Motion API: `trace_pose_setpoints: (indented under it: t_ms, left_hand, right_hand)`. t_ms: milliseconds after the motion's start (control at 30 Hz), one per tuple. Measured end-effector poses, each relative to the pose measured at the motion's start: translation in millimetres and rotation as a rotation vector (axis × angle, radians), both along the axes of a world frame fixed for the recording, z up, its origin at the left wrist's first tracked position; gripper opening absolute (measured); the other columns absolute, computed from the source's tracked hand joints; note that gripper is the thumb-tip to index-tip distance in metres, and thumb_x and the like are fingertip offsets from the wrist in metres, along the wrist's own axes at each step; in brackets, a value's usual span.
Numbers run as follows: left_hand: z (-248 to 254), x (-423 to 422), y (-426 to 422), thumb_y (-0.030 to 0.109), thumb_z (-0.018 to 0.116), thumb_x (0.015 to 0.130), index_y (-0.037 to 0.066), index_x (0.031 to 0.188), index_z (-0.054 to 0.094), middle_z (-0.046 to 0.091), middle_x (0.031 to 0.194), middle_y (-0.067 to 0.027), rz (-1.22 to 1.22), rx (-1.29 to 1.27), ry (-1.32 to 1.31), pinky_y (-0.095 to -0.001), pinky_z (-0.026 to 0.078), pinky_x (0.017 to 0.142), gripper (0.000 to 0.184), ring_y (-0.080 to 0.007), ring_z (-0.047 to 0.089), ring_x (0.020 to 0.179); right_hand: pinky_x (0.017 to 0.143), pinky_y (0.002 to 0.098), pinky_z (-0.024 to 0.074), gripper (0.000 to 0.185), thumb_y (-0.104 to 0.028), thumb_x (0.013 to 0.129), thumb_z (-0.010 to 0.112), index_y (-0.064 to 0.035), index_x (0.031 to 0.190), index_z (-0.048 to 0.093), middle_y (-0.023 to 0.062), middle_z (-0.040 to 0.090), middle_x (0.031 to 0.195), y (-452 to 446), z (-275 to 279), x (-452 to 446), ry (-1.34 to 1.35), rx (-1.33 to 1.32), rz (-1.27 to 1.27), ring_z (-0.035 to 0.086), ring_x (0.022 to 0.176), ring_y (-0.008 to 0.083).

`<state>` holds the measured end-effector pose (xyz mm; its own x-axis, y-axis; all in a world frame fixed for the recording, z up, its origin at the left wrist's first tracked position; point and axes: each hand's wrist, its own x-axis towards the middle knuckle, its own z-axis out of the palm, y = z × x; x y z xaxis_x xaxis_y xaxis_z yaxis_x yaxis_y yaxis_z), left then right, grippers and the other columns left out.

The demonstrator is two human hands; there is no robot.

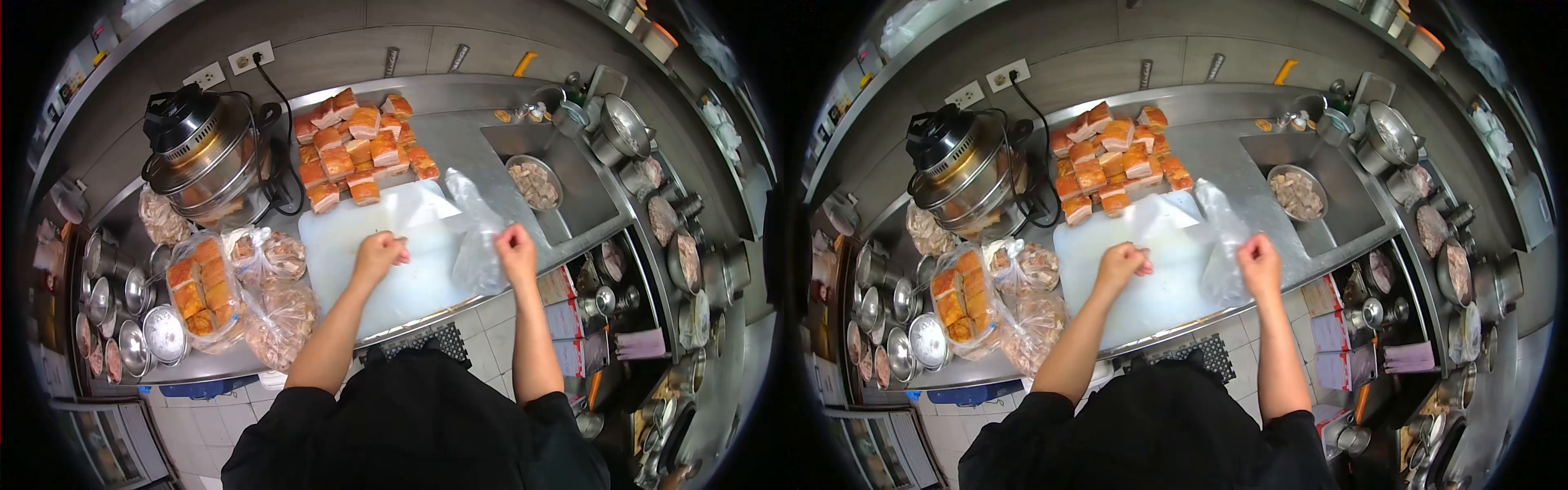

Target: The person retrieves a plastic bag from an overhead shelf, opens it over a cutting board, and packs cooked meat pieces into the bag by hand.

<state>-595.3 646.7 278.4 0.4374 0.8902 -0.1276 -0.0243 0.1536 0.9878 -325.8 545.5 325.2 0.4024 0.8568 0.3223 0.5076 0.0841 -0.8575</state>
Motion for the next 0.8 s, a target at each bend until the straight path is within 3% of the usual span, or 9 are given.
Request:
trace_pose_setpoints:
  t_ms: [100, 233, 300, 333, 433, 600, 667, 733, 800]
  left_hand:
    - [19.8, -13.9, 4.8, 0.033, 0.065, 0.093, 0.004, 0.080, 0.060, 0.069, 0.078, -0.0083, -0.084, -0.023, 0.075, -0.0256, 0.052, 0.062, 0.032, -0.0146, 0.068, 0.072]
    - [21.6, 27.3, -16.3, 0.034, 0.064, 0.093, 0.003, 0.096, 0.065, 0.068, 0.082, -0.0030, -0.264, 0.066, 0.001, -0.0257, 0.051, 0.063, 0.031, -0.0118, 0.065, 0.076]
    - [22.9, 26.3, -18.9, 0.036, 0.065, 0.092, 0.003, 0.098, 0.066, 0.068, 0.083, -0.0012, -0.262, 0.115, -0.036, -0.0258, 0.051, 0.064, 0.033, -0.0108, 0.064, 0.077]
    - [25.6, 20.7, -18.9, 0.036, 0.067, 0.091, 0.003, 0.101, 0.067, 0.068, 0.085, -0.0013, -0.229, 0.116, 0.016, -0.0260, 0.050, 0.064, 0.034, -0.0103, 0.063, 0.076]
    - [19.0, -10.5, -9.5, 0.037, 0.070, 0.088, 0.004, 0.104, 0.069, 0.069, 0.089, -0.0023, -0.181, 0.093, 0.107, -0.0260, 0.049, 0.065, 0.037, -0.0100, 0.062, 0.075]
    - [5.9, -9.6, -12.4, 0.037, 0.068, 0.090, 0.002, 0.101, 0.071, 0.071, 0.089, -0.0031, -0.197, 0.051, 0.089, -0.0278, 0.048, 0.064, 0.037, -0.0110, 0.061, 0.073]
    - [7.5, 5.7, -21.7, 0.038, 0.066, 0.091, 0.002, 0.095, 0.071, 0.071, 0.085, -0.0040, -0.219, 0.075, 0.091, -0.0287, 0.048, 0.064, 0.037, -0.0121, 0.061, 0.070]
    - [13.0, 2.6, -21.0, 0.040, 0.065, 0.092, 0.002, 0.089, 0.072, 0.071, 0.080, -0.0049, -0.227, 0.106, 0.090, -0.0297, 0.048, 0.064, 0.039, -0.0133, 0.061, 0.068]
    - [19.4, -21.2, -13.6, 0.046, 0.063, 0.091, 0.001, 0.076, 0.071, 0.068, 0.068, -0.0092, -0.193, 0.367, 0.443, -0.0320, 0.048, 0.062, 0.047, -0.0163, 0.059, 0.061]
  right_hand:
    - [0.055, 0.0231, 0.0380, 0.020, -0.010, 0.084, 0.069, -0.0089, 0.074, 0.052, -0.0049, 0.051, 0.066, -9.8, 12.7, 3.0, 0.097, -0.069, -0.131, 0.044, 0.061, 0.0054]
    - [0.056, 0.0231, 0.0416, 0.021, -0.010, 0.084, 0.071, -0.0086, 0.076, 0.052, -0.0052, 0.053, 0.067, -0.6, 7.6, -61.9, 0.333, -0.082, 0.138, 0.046, 0.062, 0.0051]
    - [0.055, 0.0229, 0.0444, 0.020, -0.008, 0.086, 0.069, -0.0089, 0.077, 0.050, -0.0035, 0.055, 0.070, -5.0, 6.9, -89.3, -0.030, -0.125, 0.288, 0.051, 0.062, 0.0057]
    - [0.055, 0.0229, 0.0444, 0.020, -0.008, 0.086, 0.069, -0.0089, 0.077, 0.050, -0.0035, 0.055, 0.070, -3.9, 1.7, -87.4, -0.025, -0.131, 0.303, 0.051, 0.062, 0.0057]
    - [0.049, 0.0219, 0.0446, 0.023, -0.007, 0.086, 0.067, -0.0113, 0.074, 0.048, -0.0006, 0.057, 0.072, -1.1, -25.2, -44.6, 0.527, -0.168, 0.206, 0.054, 0.061, 0.0068]
    - [0.050, 0.0231, 0.0428, 0.024, -0.012, 0.086, 0.071, -0.0110, 0.077, 0.049, -0.0007, 0.055, 0.072, -0.3, -1.0, -52.5, 0.238, -0.289, 0.177, 0.053, 0.061, 0.0084]
    - [0.052, 0.0241, 0.0410, 0.024, -0.016, 0.087, 0.071, -0.0100, 0.077, 0.051, -0.0021, 0.053, 0.070, 6.2, 7.2, -88.8, -0.127, -0.271, 0.474, 0.049, 0.061, 0.0069]
    - [0.053, 0.0273, 0.0409, 0.024, -0.018, 0.087, 0.071, -0.0075, 0.077, 0.052, -0.0017, 0.052, 0.066, 10.4, 6.5, -87.1, -0.094, -0.291, 0.451, 0.047, 0.059, 0.0088]
    - [0.053, 0.0299, 0.0401, 0.024, -0.019, 0.087, 0.070, -0.0050, 0.076, 0.053, -0.0011, 0.051, 0.061, 15.4, -16.6, -61.8, -0.004, -0.275, 0.317, 0.045, 0.057, 0.0101]
